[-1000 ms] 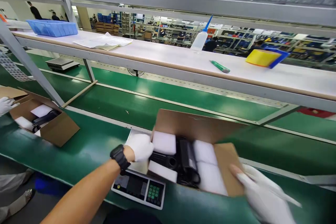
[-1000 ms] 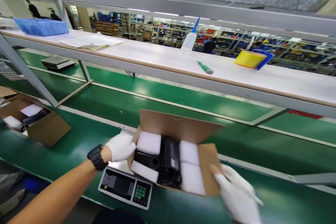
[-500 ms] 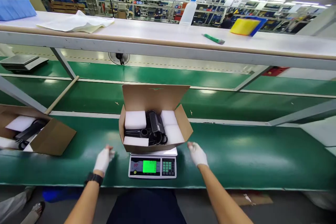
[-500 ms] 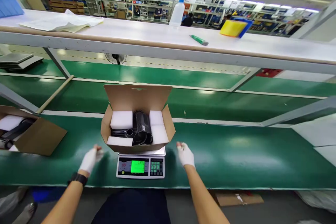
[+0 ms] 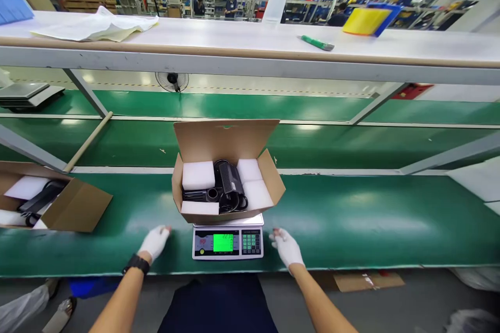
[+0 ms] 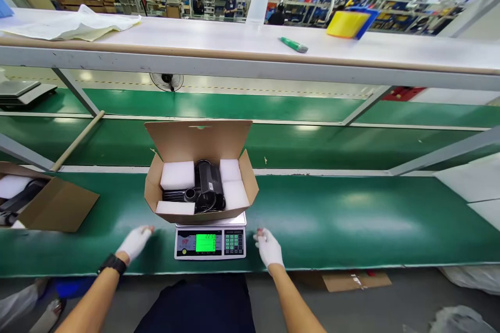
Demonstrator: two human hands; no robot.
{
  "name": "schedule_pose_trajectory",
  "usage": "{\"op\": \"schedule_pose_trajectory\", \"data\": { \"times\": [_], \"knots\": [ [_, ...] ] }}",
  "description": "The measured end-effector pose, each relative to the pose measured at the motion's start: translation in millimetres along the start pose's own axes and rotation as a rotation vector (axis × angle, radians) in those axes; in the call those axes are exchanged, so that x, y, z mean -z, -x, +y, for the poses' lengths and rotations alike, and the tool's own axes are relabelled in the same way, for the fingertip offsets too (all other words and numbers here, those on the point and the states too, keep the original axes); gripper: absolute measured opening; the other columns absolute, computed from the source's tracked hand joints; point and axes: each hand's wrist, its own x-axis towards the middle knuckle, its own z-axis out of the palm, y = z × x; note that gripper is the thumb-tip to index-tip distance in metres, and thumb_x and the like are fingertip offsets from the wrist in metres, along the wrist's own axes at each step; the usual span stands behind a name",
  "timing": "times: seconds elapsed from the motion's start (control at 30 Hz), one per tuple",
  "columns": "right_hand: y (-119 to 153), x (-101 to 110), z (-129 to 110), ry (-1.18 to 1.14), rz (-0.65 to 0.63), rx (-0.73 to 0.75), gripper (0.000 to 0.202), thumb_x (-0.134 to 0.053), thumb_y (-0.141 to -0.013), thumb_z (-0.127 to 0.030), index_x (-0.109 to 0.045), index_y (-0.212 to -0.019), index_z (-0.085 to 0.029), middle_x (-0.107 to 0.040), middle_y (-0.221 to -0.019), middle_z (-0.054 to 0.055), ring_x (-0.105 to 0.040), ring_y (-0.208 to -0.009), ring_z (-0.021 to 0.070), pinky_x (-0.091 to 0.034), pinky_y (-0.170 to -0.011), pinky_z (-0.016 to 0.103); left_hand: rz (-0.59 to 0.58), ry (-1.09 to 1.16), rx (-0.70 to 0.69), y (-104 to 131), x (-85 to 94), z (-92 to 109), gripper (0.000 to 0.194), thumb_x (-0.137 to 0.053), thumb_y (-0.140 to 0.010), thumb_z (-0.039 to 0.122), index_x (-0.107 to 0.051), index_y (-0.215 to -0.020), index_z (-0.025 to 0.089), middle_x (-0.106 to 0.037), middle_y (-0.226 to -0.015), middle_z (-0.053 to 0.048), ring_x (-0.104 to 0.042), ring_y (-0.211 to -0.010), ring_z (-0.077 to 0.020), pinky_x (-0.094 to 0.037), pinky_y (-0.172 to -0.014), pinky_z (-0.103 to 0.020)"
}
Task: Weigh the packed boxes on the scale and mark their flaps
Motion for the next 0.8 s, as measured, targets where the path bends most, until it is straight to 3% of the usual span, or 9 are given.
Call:
{"op": "schedule_pose_trajectory", "data": {
  "times": [0.1,0.17,0.2,0.3,0.4,0.47,0.57,0.67,0.8],
  "knots": [
    [-16.8,31.2,-39.0,-0.008,0.108,0.048,0.061,-0.035,-0.082,-0.067,-0.065,-0.101,-0.018,-0.068,-0.073,0.007,-0.063,-0.067,0.0254,-0.051,-0.069,0.038,0.255,-0.040,-0.066,-34.7,74.6,65.4,0.054,-0.029,-0.087,0.053,-0.064,-0.098,0.014,-0.068,-0.110,-0.019,-0.061,-0.108,-0.0350,-0.046,-0.097,-0.050],
    [-18.5,50.6,-66.2,-0.012,0.220,0.067,0.065,-0.034,-0.082,-0.073,-0.067,-0.089,-0.017,-0.066,-0.070,0.008,-0.060,-0.069,0.0254,-0.048,-0.066,0.036,0.604,-0.104,-0.417,-45.4,118.2,124.4,0.053,-0.036,-0.091,0.052,-0.062,-0.114,0.011,-0.063,-0.121,-0.020,-0.056,-0.118,-0.0341,-0.040,-0.106,-0.049],
    [-17.0,58.7,-81.8,-0.034,0.277,0.075,0.067,-0.035,-0.080,-0.076,-0.067,-0.081,-0.017,-0.064,-0.067,0.008,-0.059,-0.067,0.0247,-0.046,-0.063,0.035,0.692,-0.135,-0.591,-46.6,134.2,156.5,0.051,-0.039,-0.092,0.049,-0.060,-0.119,0.010,-0.061,-0.125,-0.019,-0.053,-0.122,-0.0329,-0.038,-0.108,-0.048],
    [-4.6,75.1,-136.9,-0.227,0.395,0.148,0.071,-0.040,-0.076,-0.085,-0.062,-0.067,-0.018,-0.052,-0.054,0.003,-0.047,-0.052,0.0182,-0.037,-0.050,0.031,0.715,-0.295,-0.931,-36.4,154.0,245.2,0.048,-0.046,-0.092,0.044,-0.057,-0.125,0.011,-0.058,-0.128,-0.016,-0.046,-0.128,-0.0356,-0.039,-0.105,-0.051],
    [21.1,84.1,-192.3,-0.500,0.414,0.339,0.069,-0.048,-0.078,-0.084,-0.061,-0.068,-0.017,-0.042,-0.048,-0.002,-0.036,-0.045,0.0125,-0.027,-0.043,0.027,0.591,-0.489,-1.004,-9.6,139.1,292.0,0.056,-0.050,-0.092,0.044,-0.051,-0.133,0.007,-0.061,-0.115,-0.017,-0.056,-0.110,-0.0361,-0.044,-0.093,-0.050],
    [45.3,90.3,-219.3,-0.611,0.411,0.472,0.063,-0.053,-0.081,-0.078,-0.060,-0.069,-0.016,-0.042,-0.049,-0.003,-0.037,-0.045,0.0113,-0.027,-0.042,0.025,0.554,-0.527,-0.948,16.8,117.3,290.5,0.058,-0.049,-0.093,0.045,-0.047,-0.138,0.007,-0.063,-0.099,-0.015,-0.059,-0.094,-0.0329,-0.047,-0.084,-0.048],
    [82.3,99.5,-240.4,-0.728,0.346,0.604,0.052,-0.059,-0.087,-0.066,-0.061,-0.070,-0.016,-0.044,-0.053,-0.002,-0.039,-0.047,0.0109,-0.030,-0.044,0.025,0.497,-0.461,-0.943,61.6,73.7,252.7,0.045,-0.046,-0.095,0.042,-0.058,-0.127,0.013,-0.060,-0.085,-0.010,-0.059,-0.085,-0.0298,-0.050,-0.075,-0.046],
    [103.2,97.4,-250.5,-0.760,0.089,0.615,0.042,-0.064,-0.087,-0.056,-0.060,-0.069,-0.018,-0.044,-0.054,-0.002,-0.040,-0.048,0.0111,-0.031,-0.044,0.025,0.536,-0.344,-0.976,91.9,28.9,207.0,0.039,-0.057,-0.087,0.031,-0.061,-0.121,0.011,-0.059,-0.117,-0.016,-0.055,-0.110,-0.0341,-0.047,-0.097,-0.053],
    [90.8,66.8,-267.0,-0.385,-0.245,0.606,0.043,-0.064,-0.084,-0.058,-0.060,-0.069,-0.018,-0.053,-0.060,0.001,-0.047,-0.053,0.0139,-0.037,-0.050,0.027,0.565,-0.283,-0.921,95.4,-9.8,175.6,0.044,-0.059,-0.083,0.024,-0.058,-0.125,0.012,-0.055,-0.131,-0.015,-0.050,-0.121,-0.0343,-0.045,-0.105,-0.054]
  ]
}}
